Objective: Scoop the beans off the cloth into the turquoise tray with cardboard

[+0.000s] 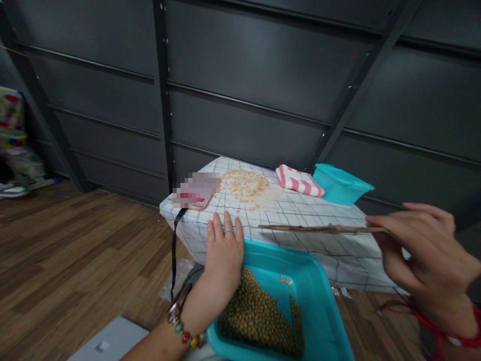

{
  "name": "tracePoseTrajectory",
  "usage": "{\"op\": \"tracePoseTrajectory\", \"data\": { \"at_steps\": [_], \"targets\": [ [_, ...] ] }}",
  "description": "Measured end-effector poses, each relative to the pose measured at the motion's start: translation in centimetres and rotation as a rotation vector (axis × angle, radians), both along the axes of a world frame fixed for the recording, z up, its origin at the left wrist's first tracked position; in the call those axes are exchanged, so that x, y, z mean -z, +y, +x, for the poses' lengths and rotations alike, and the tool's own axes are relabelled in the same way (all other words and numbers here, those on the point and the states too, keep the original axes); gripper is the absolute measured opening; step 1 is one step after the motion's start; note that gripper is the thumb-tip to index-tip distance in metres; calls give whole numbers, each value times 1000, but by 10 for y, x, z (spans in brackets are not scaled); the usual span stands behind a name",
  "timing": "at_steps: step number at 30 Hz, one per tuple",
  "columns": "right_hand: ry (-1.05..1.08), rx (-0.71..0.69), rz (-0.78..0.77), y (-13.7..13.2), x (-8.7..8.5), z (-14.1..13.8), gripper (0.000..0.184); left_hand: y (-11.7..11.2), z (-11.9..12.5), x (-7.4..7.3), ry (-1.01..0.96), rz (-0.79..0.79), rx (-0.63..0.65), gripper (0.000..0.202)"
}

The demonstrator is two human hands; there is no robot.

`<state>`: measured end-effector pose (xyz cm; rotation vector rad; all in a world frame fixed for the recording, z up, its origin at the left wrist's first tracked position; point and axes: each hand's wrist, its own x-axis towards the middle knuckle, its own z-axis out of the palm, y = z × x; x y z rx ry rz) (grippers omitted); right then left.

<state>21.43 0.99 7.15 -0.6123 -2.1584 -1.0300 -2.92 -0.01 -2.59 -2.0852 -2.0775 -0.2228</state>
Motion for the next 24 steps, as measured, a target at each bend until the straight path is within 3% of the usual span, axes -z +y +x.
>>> {"op": "tracePoseTrajectory", "data": {
  "at_steps": [5,11,24],
  "targets": [
    [-13,67,180,31,3,-8,30,0,0,0,19,-3,-9,52],
    [-97,106,167,59,8,-26,28,0,1,-1,42,-23,-24,52],
    [-95,15,117,51,4,-29,36,0,-1,1,43,5,-12,52]
  ]
}}
